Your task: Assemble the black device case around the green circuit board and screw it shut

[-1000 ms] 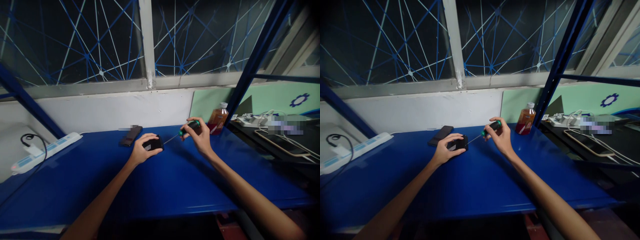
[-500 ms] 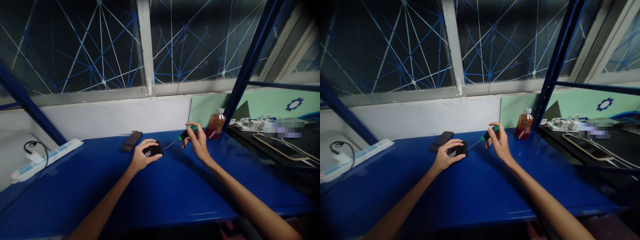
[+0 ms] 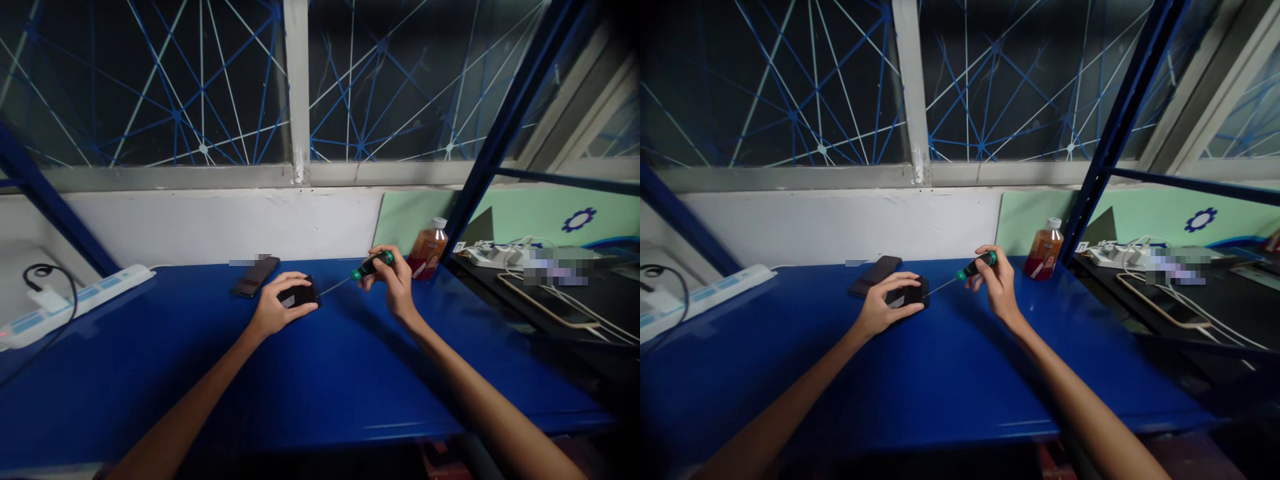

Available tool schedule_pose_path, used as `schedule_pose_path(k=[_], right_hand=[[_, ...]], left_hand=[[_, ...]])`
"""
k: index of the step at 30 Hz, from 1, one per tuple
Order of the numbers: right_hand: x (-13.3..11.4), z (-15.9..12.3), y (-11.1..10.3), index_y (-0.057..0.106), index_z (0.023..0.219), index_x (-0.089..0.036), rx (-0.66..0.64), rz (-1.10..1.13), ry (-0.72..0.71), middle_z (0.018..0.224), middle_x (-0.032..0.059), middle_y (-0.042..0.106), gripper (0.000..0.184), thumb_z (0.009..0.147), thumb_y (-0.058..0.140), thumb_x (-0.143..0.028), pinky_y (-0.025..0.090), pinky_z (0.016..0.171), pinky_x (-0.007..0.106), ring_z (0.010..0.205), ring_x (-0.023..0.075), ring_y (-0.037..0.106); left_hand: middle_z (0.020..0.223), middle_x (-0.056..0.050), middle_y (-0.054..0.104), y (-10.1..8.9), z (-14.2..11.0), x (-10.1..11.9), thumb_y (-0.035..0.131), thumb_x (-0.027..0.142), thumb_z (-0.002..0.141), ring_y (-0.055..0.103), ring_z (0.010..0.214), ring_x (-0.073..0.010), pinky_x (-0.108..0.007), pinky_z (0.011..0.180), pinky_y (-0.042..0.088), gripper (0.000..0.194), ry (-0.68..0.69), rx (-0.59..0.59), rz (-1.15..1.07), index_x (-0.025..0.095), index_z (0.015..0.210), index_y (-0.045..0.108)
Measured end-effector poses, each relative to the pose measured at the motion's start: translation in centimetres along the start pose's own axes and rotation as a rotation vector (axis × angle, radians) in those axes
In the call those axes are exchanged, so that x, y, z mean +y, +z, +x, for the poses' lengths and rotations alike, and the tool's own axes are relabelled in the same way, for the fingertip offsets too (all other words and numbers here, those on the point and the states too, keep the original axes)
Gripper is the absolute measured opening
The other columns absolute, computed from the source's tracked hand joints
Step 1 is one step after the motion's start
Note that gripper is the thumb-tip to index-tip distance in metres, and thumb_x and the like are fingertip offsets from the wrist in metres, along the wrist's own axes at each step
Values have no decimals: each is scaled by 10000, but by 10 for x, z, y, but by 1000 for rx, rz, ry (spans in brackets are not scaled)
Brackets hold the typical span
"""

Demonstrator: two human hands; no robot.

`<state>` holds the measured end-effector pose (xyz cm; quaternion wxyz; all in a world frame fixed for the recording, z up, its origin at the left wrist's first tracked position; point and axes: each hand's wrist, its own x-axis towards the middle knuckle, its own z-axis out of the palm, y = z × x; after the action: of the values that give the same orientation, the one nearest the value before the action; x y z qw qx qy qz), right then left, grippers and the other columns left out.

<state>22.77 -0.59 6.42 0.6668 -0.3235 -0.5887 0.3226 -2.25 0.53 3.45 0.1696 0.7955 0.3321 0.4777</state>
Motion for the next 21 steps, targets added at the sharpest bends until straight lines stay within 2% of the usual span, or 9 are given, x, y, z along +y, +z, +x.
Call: schedule_pose_path(k=[2, 6, 8, 13, 15, 18, 21], right_hand=[[1, 1, 0, 518, 992, -210, 11, -2, -4, 654, -24, 611, 242, 852, 621, -378, 467, 418, 249, 461, 138, 609], [3, 0, 2, 536, 941, -210, 99, -103, -43, 520, -69, 520, 227, 838, 647, -379, 447, 420, 245, 390, 117, 546], [4, -1, 2, 522, 952, -214, 90, -98, -41, 517, -70, 517, 219, 869, 597, -402, 451, 427, 247, 388, 116, 541], [2, -1, 0, 502, 1012, -220, 7, 9, -9, 761, 2, 630, 231, 865, 568, -385, 479, 431, 258, 480, 133, 609], [0, -1, 1, 522, 987, -216, 32, -29, -18, 686, -17, 606, 223, 850, 601, -373, 481, 430, 258, 452, 129, 593], [-3, -1, 1, 559, 909, -209, 98, -145, -28, 502, -68, 494, 221, 821, 657, -387, 442, 378, 242, 358, 112, 514], [-4, -2, 1, 551, 955, -209, 76, -169, -17, 490, -67, 498, 240, 839, 629, -406, 446, 380, 243, 362, 117, 518]], left_hand=[[1119, -115, 658, -1, 0, 0, 778, 343, 705, 624, 1045, -256, -460, 969, 472, 326, 0, 2, 5, 186, 981, 703], [1133, -115, 654, -1, -1, 0, 773, 345, 712, 616, 1058, -257, -464, 975, 464, 322, -2, -17, 12, 190, 985, 701], [1137, -116, 653, 0, -1, 0, 775, 344, 713, 614, 1062, -259, -462, 978, 461, 320, -2, -29, 15, 191, 984, 701], [1124, -116, 658, -1, 0, 0, 779, 349, 712, 620, 1054, -260, -454, 975, 466, 325, 0, -21, 17, 190, 985, 701], [1130, -116, 658, -2, 1, 0, 776, 347, 716, 620, 1056, -259, -453, 976, 466, 326, 5, -19, 21, 191, 992, 700], [1131, -113, 660, -3, 1, 0, 775, 348, 714, 620, 1057, -258, -459, 978, 466, 324, 12, -15, 31, 194, 989, 700], [1125, -113, 663, -3, 1, 0, 772, 354, 716, 621, 1055, -260, -471, 980, 467, 322, 13, -7, 31, 197, 988, 700]])
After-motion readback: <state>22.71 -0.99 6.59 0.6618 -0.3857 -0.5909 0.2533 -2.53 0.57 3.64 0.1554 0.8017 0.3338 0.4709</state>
